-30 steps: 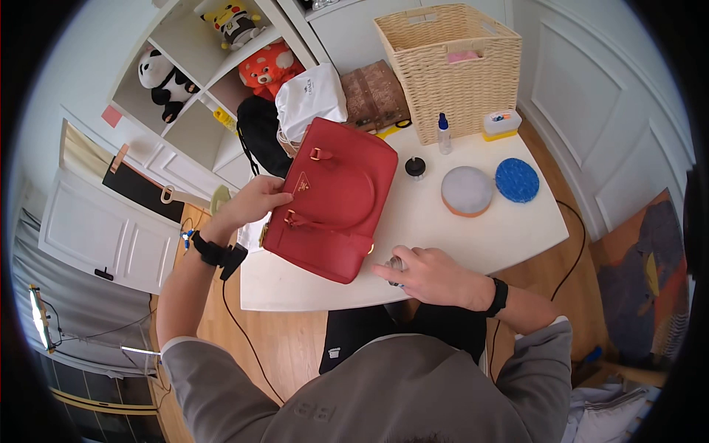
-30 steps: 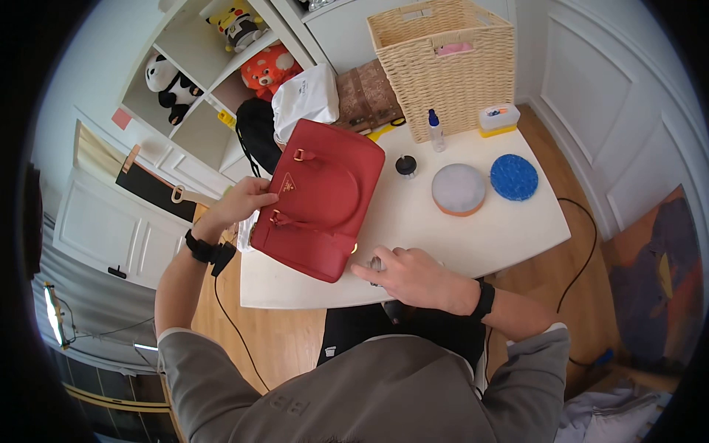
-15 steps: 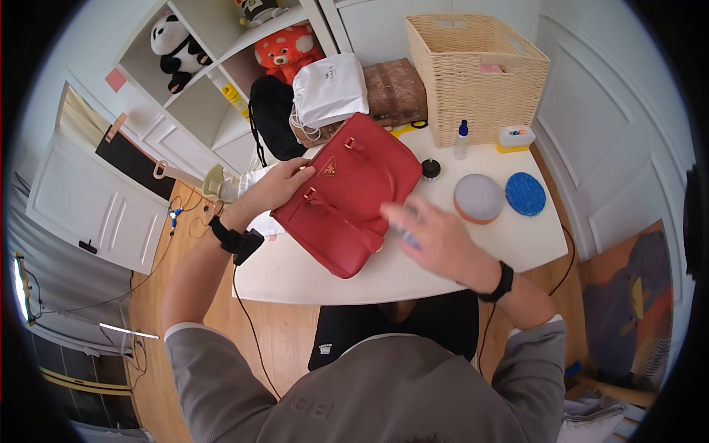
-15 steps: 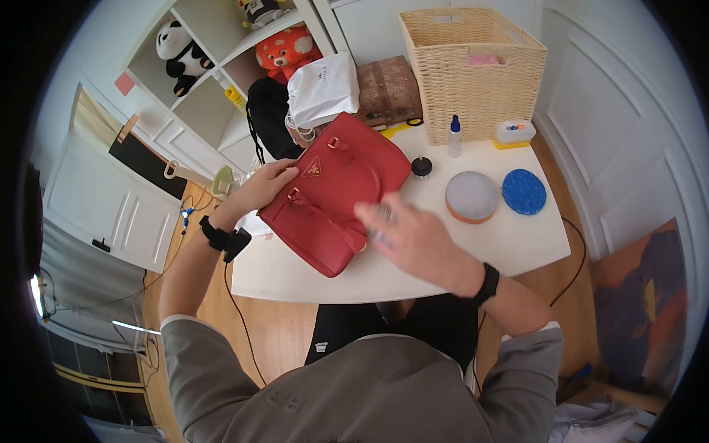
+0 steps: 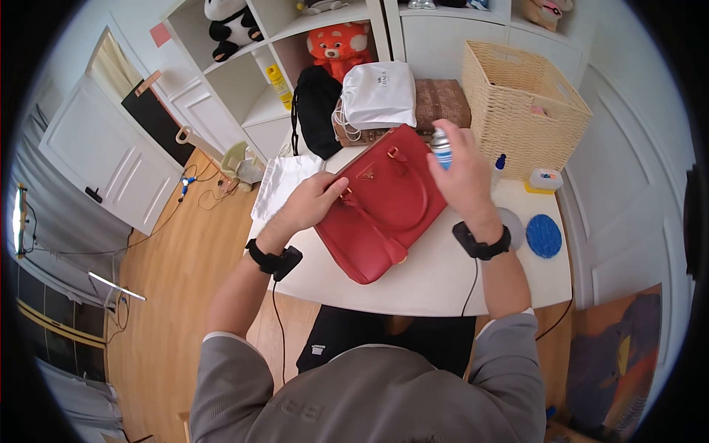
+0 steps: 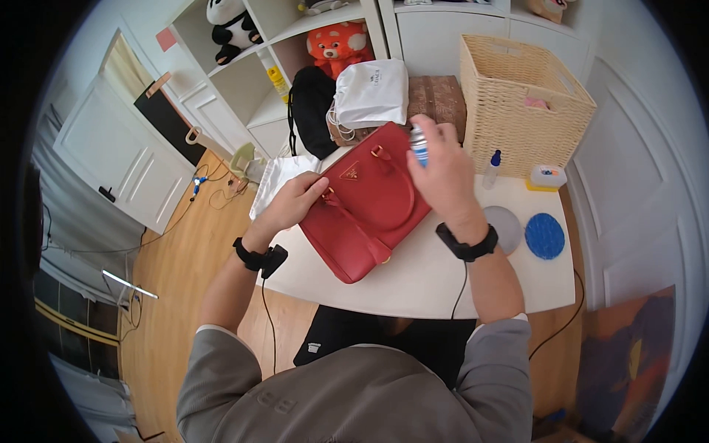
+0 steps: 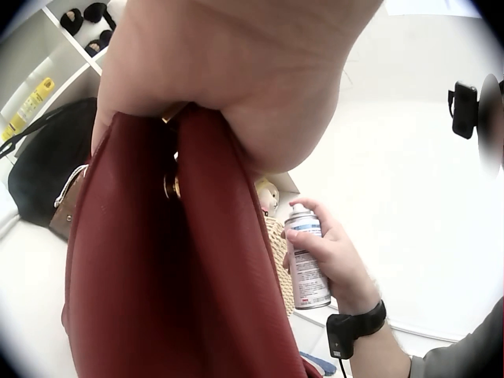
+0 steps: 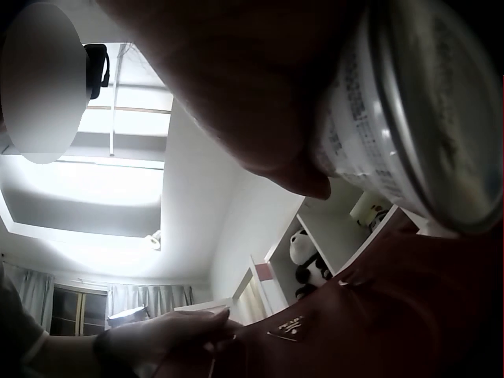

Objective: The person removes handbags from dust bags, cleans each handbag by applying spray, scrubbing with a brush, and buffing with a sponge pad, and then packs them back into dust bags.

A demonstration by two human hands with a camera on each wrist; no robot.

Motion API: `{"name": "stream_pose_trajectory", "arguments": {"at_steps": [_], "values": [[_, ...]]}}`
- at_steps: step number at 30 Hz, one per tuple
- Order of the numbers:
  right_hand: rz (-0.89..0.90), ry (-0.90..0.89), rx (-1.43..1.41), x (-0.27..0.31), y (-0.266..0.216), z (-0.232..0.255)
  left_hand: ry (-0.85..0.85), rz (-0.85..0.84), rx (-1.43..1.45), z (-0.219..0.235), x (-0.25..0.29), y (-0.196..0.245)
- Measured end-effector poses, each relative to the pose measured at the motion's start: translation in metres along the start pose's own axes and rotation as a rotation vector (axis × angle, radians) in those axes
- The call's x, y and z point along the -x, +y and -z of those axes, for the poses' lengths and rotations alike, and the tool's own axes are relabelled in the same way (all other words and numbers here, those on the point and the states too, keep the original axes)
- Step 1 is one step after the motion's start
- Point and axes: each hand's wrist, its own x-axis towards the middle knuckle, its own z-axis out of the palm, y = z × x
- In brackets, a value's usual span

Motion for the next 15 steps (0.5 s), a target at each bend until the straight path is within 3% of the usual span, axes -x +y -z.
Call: {"name": "stream_pose_trajectory", "arguments": {"at_steps": [4,6,9,11,15], "values": [[0.066,-0.133,-0.073,0.006,-0.006,0.011,-0.001,-0.022,-0.072,-0.004,-0.003,0.001],[0.254,-0.278,-0.130,0.013,-0.017,0.012,-0.007,-0.024,-0.081,-0.005,-0.002,0.005],[0.246,-0.278,-0.099,0.014,-0.016,0.013,0.007,0.023,-0.085,-0.004,-0.002,0.005],[0.053,-0.024,0.064,0.002,0.002,0.012,0.014,0.005,-0.069,-0.006,-0.002,0.001],[0.004,-0.067,0.123,0.001,0.018,0.009,0.023,0.017,-0.110,-0.005,0.002,0.007]]}}
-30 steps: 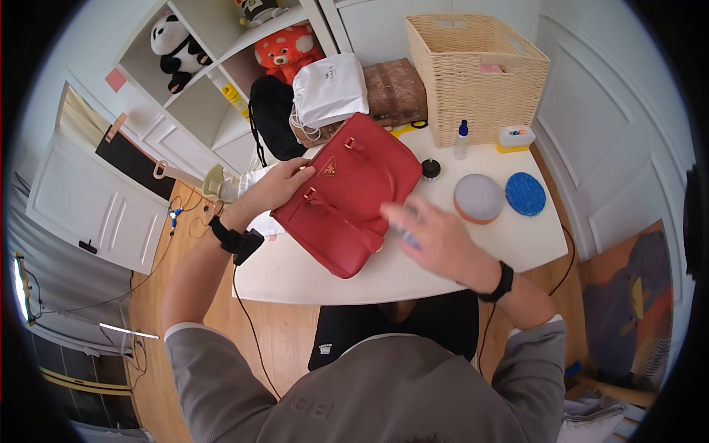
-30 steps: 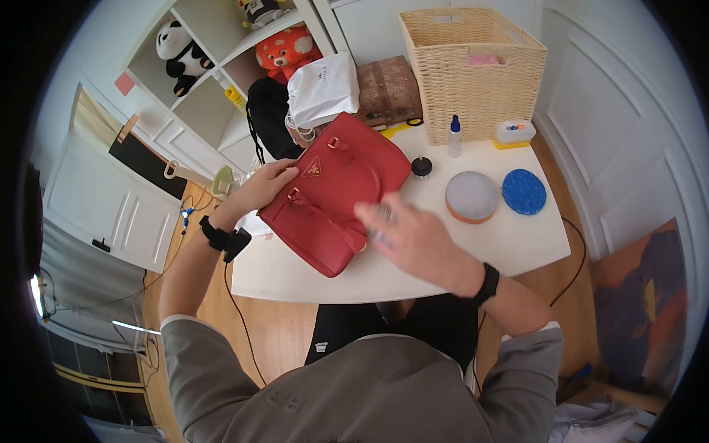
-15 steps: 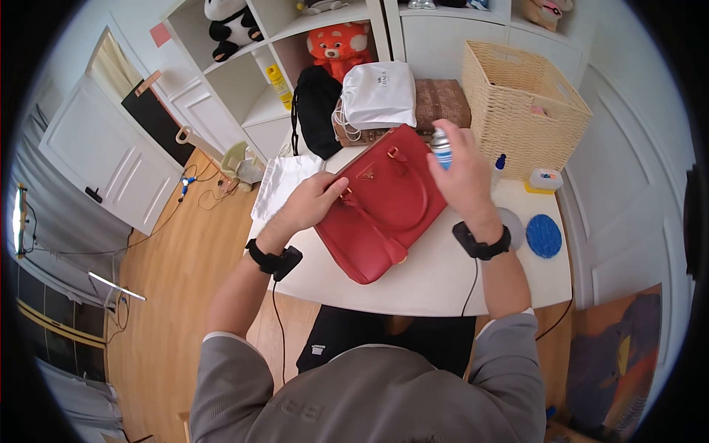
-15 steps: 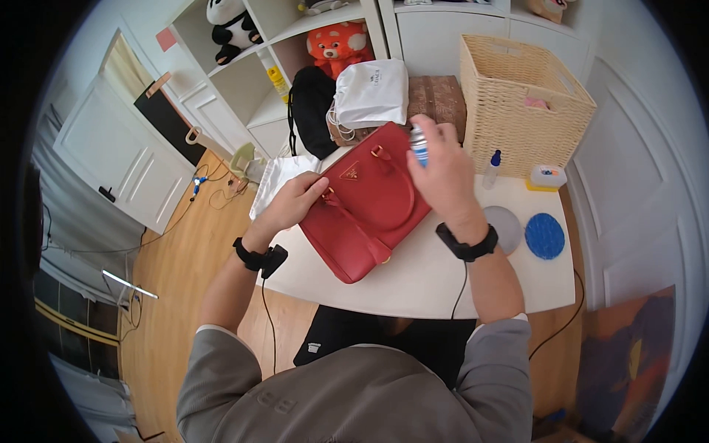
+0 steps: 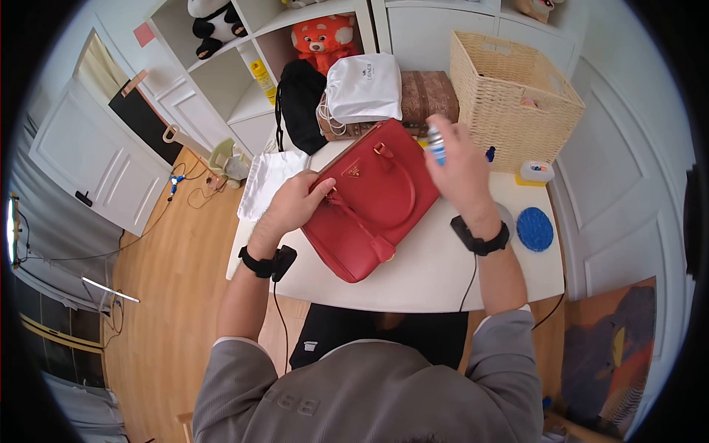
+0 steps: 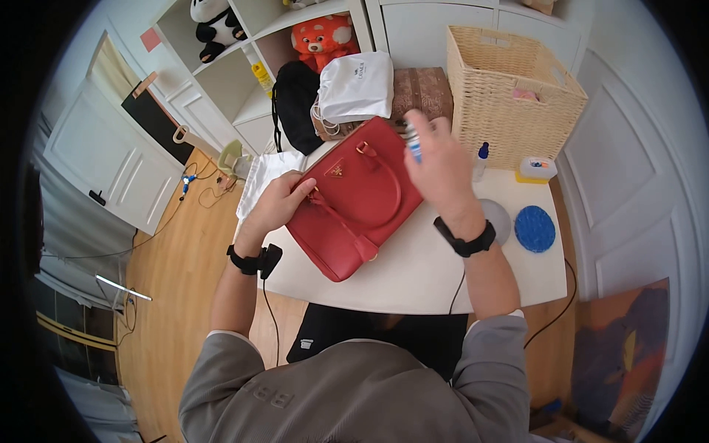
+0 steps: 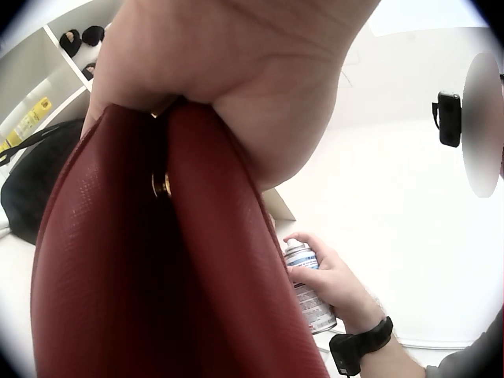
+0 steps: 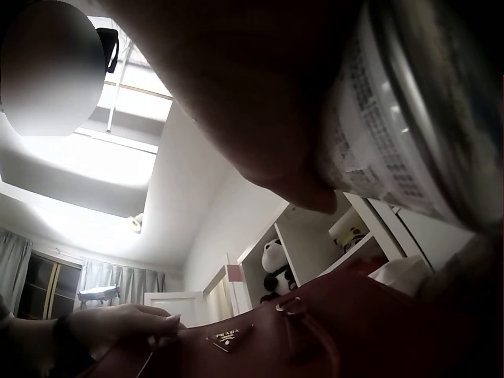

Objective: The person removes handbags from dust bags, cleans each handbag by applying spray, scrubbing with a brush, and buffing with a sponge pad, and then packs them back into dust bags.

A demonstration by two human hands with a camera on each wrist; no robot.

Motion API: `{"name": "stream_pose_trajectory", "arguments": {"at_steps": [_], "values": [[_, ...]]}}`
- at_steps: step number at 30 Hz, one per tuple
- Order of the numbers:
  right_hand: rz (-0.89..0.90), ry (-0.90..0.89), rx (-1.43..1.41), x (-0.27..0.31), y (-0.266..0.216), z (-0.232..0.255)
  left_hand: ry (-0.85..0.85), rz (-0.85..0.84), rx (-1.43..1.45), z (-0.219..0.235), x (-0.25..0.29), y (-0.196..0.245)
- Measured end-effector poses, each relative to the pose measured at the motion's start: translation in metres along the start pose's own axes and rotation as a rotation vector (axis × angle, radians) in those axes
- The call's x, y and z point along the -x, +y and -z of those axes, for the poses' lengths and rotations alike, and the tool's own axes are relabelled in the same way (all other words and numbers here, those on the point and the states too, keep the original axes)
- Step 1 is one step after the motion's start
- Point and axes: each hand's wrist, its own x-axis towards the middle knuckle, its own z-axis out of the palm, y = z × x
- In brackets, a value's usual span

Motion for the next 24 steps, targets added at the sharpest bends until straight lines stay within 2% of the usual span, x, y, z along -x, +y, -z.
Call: {"name": "stream_pose_trajectory", "arguments": {"at_steps": [1,3,4,5,8,9,11,13,15,16,17,20,23,24], "values": [[0.002,0.000,0.004,0.004,-0.008,-0.002,0.001,-0.003,0.004,0.000,0.001,0.001],[0.155,-0.261,-0.197,0.014,-0.029,-0.005,-0.011,0.011,0.003,0.000,0.000,0.004],[0.167,-0.342,-0.186,0.019,-0.036,-0.004,-0.011,0.005,0.008,0.000,-0.001,0.002],[0.165,-0.343,-0.180,0.019,-0.036,-0.003,0.009,0.012,0.011,-0.002,-0.002,-0.002],[0.021,-0.080,-0.181,0.022,-0.016,0.008,0.025,0.012,0.015,-0.002,-0.002,-0.013],[0.010,-0.094,-0.169,0.021,-0.002,0.014,0.029,0.000,0.007,-0.002,-0.002,-0.016],[-0.121,-0.037,0.066,0.022,0.018,0.027,0.010,0.026,0.043,-0.002,-0.001,-0.011],[-0.076,-0.047,0.056,0.041,0.008,0.031,0.039,0.037,0.033,-0.002,-0.001,-0.008],[0.008,-0.416,-0.094,0.065,-0.021,0.035,0.021,0.055,0.027,0.000,0.000,-0.005],[0.048,-0.448,-0.079,0.076,-0.028,0.035,0.025,0.050,0.020,0.000,0.000,-0.006],[0.042,-0.454,-0.074,0.076,-0.025,0.037,0.030,0.047,0.013,0.000,0.000,-0.006],[-0.178,-0.230,0.071,0.062,0.014,0.040,0.006,0.066,0.030,0.001,0.000,-0.006],[-0.130,-0.244,0.116,0.065,0.024,0.037,0.000,0.073,0.037,0.002,0.001,-0.005],[-0.170,-0.417,0.149,0.074,0.017,0.035,-0.001,0.063,0.029,0.001,0.002,-0.006]]}}
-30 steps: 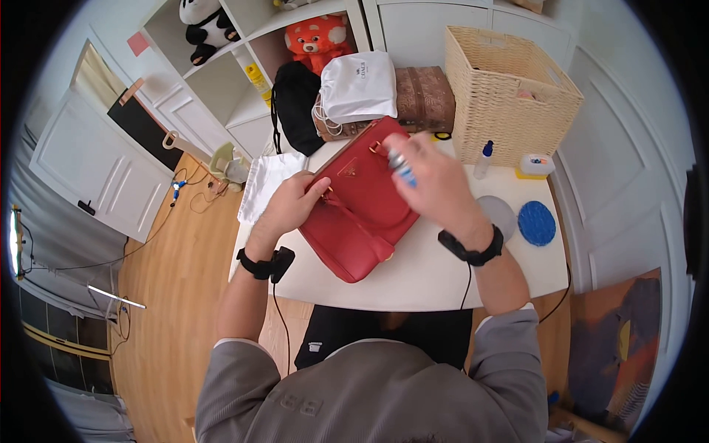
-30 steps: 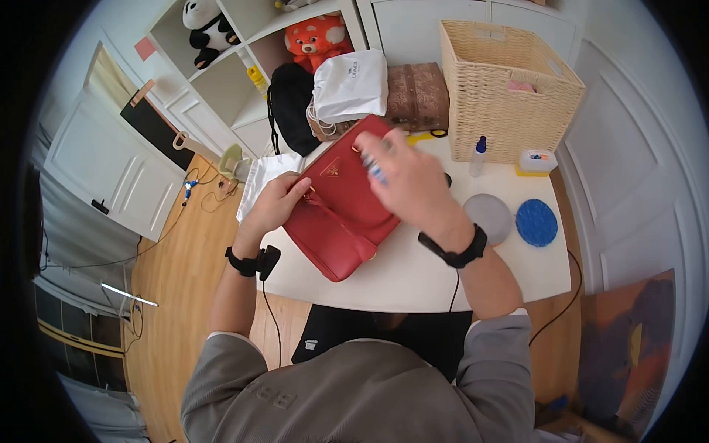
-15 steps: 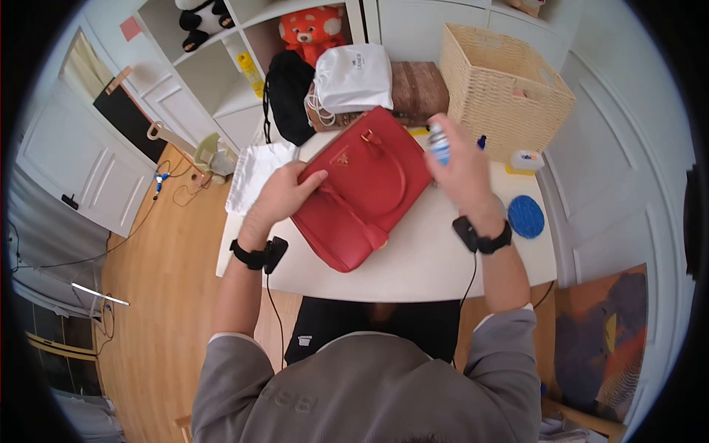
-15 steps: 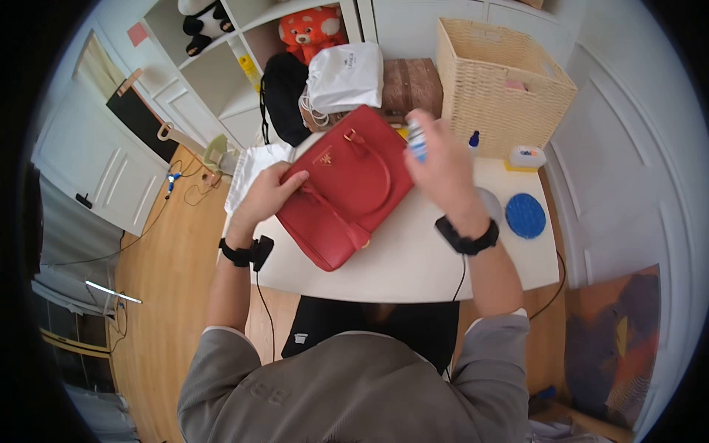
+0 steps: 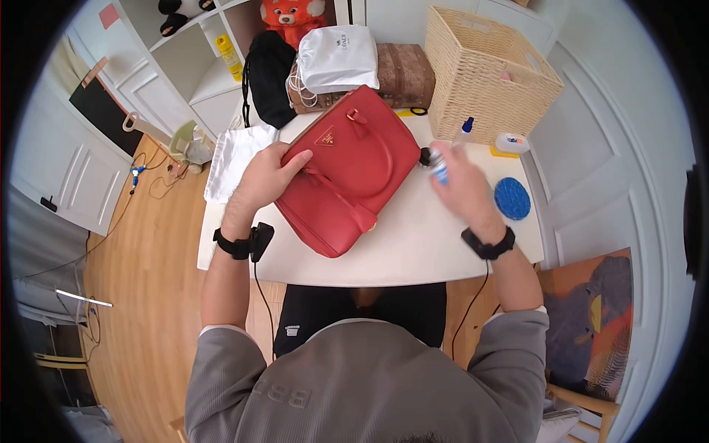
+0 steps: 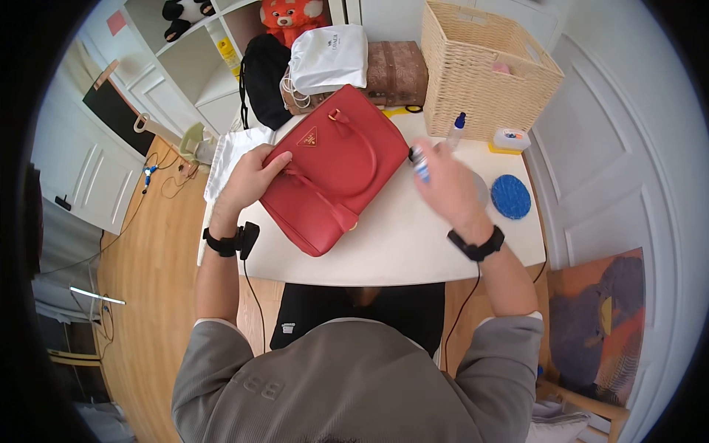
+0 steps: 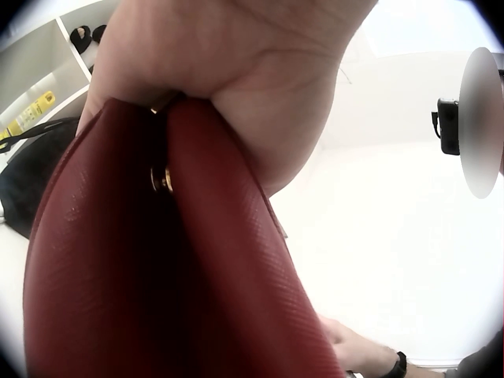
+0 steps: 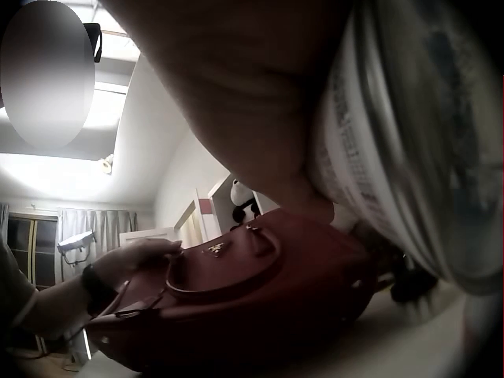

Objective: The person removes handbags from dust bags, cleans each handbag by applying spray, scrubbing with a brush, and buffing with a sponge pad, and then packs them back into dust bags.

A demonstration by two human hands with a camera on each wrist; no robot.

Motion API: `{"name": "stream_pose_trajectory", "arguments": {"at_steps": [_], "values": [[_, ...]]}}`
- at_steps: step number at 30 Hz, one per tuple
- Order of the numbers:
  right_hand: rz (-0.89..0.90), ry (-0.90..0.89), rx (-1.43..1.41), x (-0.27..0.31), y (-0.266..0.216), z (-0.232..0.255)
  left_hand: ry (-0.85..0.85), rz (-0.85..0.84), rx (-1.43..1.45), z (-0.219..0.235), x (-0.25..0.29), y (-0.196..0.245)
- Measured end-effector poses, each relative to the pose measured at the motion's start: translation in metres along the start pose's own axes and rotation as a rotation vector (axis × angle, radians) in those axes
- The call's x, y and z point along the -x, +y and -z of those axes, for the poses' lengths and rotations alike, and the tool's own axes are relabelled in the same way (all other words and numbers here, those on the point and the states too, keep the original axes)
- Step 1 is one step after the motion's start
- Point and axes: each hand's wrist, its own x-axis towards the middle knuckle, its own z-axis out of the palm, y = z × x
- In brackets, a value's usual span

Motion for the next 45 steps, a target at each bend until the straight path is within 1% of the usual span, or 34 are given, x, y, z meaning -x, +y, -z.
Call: {"name": "stream_pose_trajectory", "arguments": {"at_steps": [1,3,4,5,6,7,8,10,11,12,13,14,15,16,17,19,20,22,23,25,27,28,29,31,32,33,34,37,38,39,41,42,44,45], "values": [[0.002,-0.002,-0.003,0.009,-0.010,-0.004,0.000,0.004,-0.001,0.000,0.000,-0.003],[0.108,-0.083,-0.052,0.018,-0.022,-0.010,-0.007,-0.050,0.122,-0.001,-0.003,-0.012],[0.031,-0.054,-0.079,0.016,-0.025,-0.007,-0.001,-0.041,0.124,-0.002,-0.005,-0.018],[0.040,-0.063,-0.081,0.012,-0.021,-0.008,-0.022,-0.035,0.210,-0.004,-0.007,-0.025],[0.015,-0.005,-0.057,0.005,-0.014,-0.007,-0.042,-0.029,0.294,-0.004,-0.006,-0.030],[-0.011,0.057,-0.035,-0.003,-0.006,-0.005,-0.035,-0.022,0.291,-0.004,-0.003,-0.032],[-0.002,0.099,-0.048,-0.009,0.000,-0.008,-0.076,-0.029,0.373,-0.004,-0.003,-0.030],[0.032,0.113,-0.084,-0.015,-0.007,-0.012,-0.167,-0.050,0.502,-0.002,-0.007,-0.032],[0.056,0.119,-0.114,-0.018,-0.019,-0.010,-0.159,-0.051,0.497,-0.001,-0.007,-0.029],[0.140,0.099,-0.182,-0.018,-0.034,-0.008,-0.158,-0.090,0.516,-0.001,-0.005,-0.025],[0.175,0.043,-0.237,-0.016,-0.060,-0.003,-0.160,-0.128,0.534,-0.001,-0.003,-0.024],[0.271,0.033,-0.291,-0.012,-0.083,-0.001,-0.191,-0.137,0.513,0.001,-0.004,-0.025],[0.307,-0.058,-0.323,-0.004,-0.108,0.004,-0.192,-0.136,0.507,0.002,-0.003,-0.023],[0.434,-0.049,-0.350,0.004,-0.125,-0.002,-0.229,-0.091,0.525,0.004,-0.001,-0.020],[0.547,-0.091,-0.305,0.008,-0.140,-0.003,-0.264,-0.046,0.543,0.006,-0.001,-0.018],[0.651,-0.066,-0.301,0.011,-0.161,0.002,-0.293,-0.067,0.551,0.009,-0.002,-0.017],[0.659,-0.060,-0.307,0.004,-0.163,0.001,-0.327,-0.087,0.568,0.011,-0.001,-0.016],[0.528,0.074,-0.247,-0.023,-0.163,0.000,-0.303,-0.050,0.527,0.011,-0.001,-0.017],[0.495,0.129,-0.242,-0.038,-0.158,0.000,-0.281,-0.037,0.513,0.011,-0.001,-0.014],[0.474,0.205,-0.169,-0.048,-0.147,-0.008,-0.286,-0.057,0.560,0.010,0.002,-0.012],[0.517,0.024,-0.280,-0.026,-0.151,-0.010,-0.235,-0.051,0.445,0.003,-0.004,-0.024],[0.562,-0.134,-0.289,-0.011,-0.153,-0.008,-0.175,-0.058,0.457,-0.005,-0.008,-0.035],[0.584,-0.213,-0.305,0.003,-0.154,-0.008,-0.180,-0.056,0.459,-0.005,-0.007,-0.034],[0.544,-0.235,-0.288,0.015,-0.144,-0.006,-0.107,-0.113,0.330,-0.006,-0.005,-0.030],[0.473,-0.158,-0.280,0.012,-0.134,-0.003,-0.105,-0.163,0.298,0.000,0.000,-0.015],[0.400,-0.083,-0.269,0.004,-0.122,0.000,-0.121,-0.161,0.307,0.000,0.000,-0.013],[0.289,-0.029,-0.180,-0.003,-0.109,0.002,-0.119,-0.162,0.278,0.000,-0.001,-0.014],[0.293,0.006,-0.081,0.009,-0.091,0.003,-0.109,-0.136,0.251,0.001,0.001,-0.005],[0.339,-0.102,-0.173,0.022,-0.097,0.004,-0.092,-0.148,0.189,0.002,0.001,-0.002],[0.433,-0.209,-0.243,0.037,-0.102,0.000,-0.077,-0.159,0.126,0.002,0.002,-0.001],[0.565,-0.353,-0.243,0.064,-0.115,-0.001,-0.075,-0.170,0.135,0.000,0.002,0.000],[0.557,-0.351,-0.245,0.065,-0.113,0.000,-0.060,-0.173,0.145,-0.001,0.001,0.000],[0.467,-0.341,-0.222,0.061,-0.105,0.002,-0.084,-0.162,0.137,0.002,0.002,0.004],[0.366,-0.247,-0.176,0.050,-0.098,0.006,-0.100,-0.149,0.129,0.003,0.003,0.005]]}}
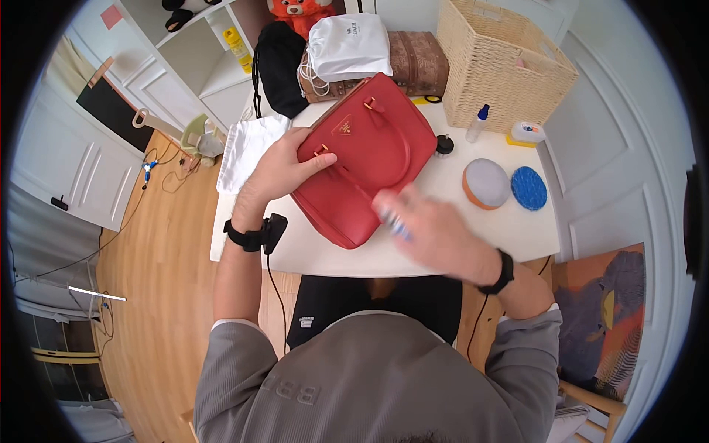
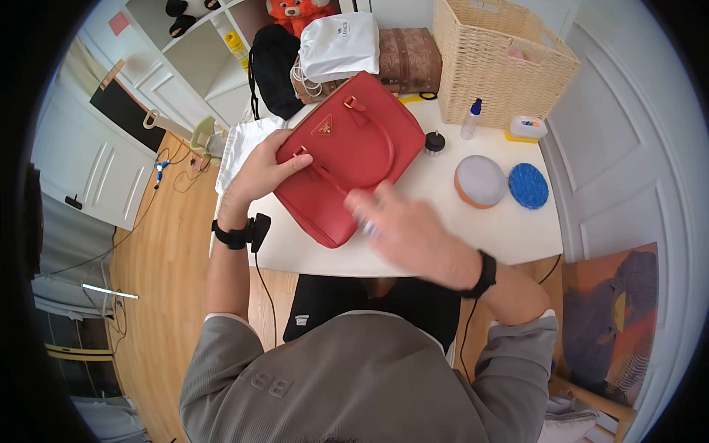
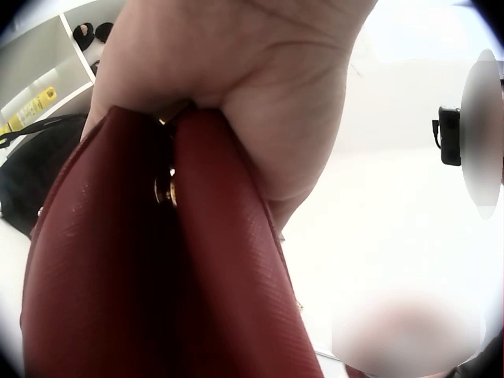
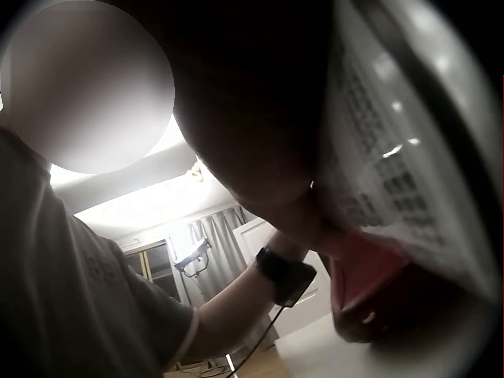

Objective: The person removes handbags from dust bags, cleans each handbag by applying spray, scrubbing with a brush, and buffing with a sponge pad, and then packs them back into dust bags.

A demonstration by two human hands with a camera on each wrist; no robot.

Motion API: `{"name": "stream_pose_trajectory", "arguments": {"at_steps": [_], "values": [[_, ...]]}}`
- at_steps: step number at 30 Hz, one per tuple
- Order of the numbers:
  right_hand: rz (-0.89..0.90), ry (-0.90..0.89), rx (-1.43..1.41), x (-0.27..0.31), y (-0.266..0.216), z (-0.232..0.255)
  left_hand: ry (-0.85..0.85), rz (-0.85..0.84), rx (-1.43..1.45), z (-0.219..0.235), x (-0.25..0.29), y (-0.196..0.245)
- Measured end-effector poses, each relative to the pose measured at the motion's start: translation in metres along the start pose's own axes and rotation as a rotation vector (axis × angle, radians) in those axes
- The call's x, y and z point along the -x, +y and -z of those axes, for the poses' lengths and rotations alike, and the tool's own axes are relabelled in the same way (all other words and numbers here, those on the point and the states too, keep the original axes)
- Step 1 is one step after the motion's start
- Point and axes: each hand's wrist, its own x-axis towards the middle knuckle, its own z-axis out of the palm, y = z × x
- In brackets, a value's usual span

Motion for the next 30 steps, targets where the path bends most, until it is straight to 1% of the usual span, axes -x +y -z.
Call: {"name": "stream_pose_trajectory", "arguments": {"at_steps": [2,4,6,7,8,9,10,12,13,15,16,18,19,20,22,23,24,25,26,27,28,30], "values": [[-0.157,0.144,0.208,-0.009,0.030,0.004,-0.016,0.004,0.024,0.000,0.001,-0.004],[-0.133,0.139,0.169,0.000,0.035,0.006,-0.026,-0.005,0.043,0.002,-0.001,-0.008],[-0.114,0.128,0.129,0.009,0.029,0.002,-0.011,-0.031,-0.038,0.003,-0.001,-0.012],[-0.077,-0.011,0.035,0.016,0.022,-0.001,-0.017,-0.032,-0.038,0.004,-0.001,-0.011],[-0.041,-0.150,-0.060,0.020,0.018,-0.002,-0.035,0.002,-0.030,0.006,-0.002,-0.009],[-0.095,-0.153,-0.066,0.018,0.018,0.005,-0.053,0.037,-0.022,0.006,-0.002,-0.008],[-0.101,-0.153,-0.069,0.013,0.031,0.005,-0.060,0.037,-0.022,0.005,-0.002,-0.008],[-0.282,0.168,0.095,0.001,0.072,0.008,-0.056,0.012,0.028,0.005,-0.002,-0.008],[-0.282,0.170,0.096,0.001,0.085,0.013,-0.055,0.010,0.027,0.004,-0.002,-0.008],[-0.398,0.231,0.107,-0.002,0.103,0.023,-0.020,-0.011,-0.029,0.004,-0.002,-0.008],[-0.389,0.234,0.108,-0.003,0.100,0.020,-0.010,-0.011,-0.032,0.005,-0.002,-0.006],[-0.182,0.104,-0.078,0.004,0.081,0.007,-0.029,0.050,-0.051,0.004,-0.001,-0.002],[-0.207,-0.026,-0.097,0.001,0.068,0.010,-0.031,0.051,-0.053,0.005,-0.001,-0.002],[-0.209,-0.025,-0.098,-0.001,0.071,0.010,-0.044,0.045,-0.019,0.005,-0.002,-0.002],[-0.290,0.148,-0.021,-0.011,0.086,0.010,-0.056,0.040,0.017,0.004,-0.002,-0.004],[-0.365,0.253,0.062,-0.017,0.098,0.014,-0.063,0.049,0.023,0.003,-0.003,-0.006],[-0.357,0.255,0.063,-0.019,0.110,0.015,-0.065,0.057,0.027,0.005,-0.003,-0.007],[-0.388,0.337,0.101,-0.021,0.116,0.018,-0.055,0.056,0.025,0.006,-0.002,-0.005],[-0.416,0.422,0.139,-0.026,0.120,0.021,-0.048,0.054,-0.044,0.006,0.000,-0.001],[-0.415,0.361,0.094,-0.025,0.116,0.015,-0.040,0.054,-0.113,0.007,0.000,0.001],[-0.406,0.362,0.096,-0.025,0.105,0.011,-0.031,0.055,-0.113,0.008,0.000,0.002],[-0.199,0.169,-0.094,-0.024,0.081,0.003,-0.039,0.035,-0.108,0.007,0.001,0.002]]}}
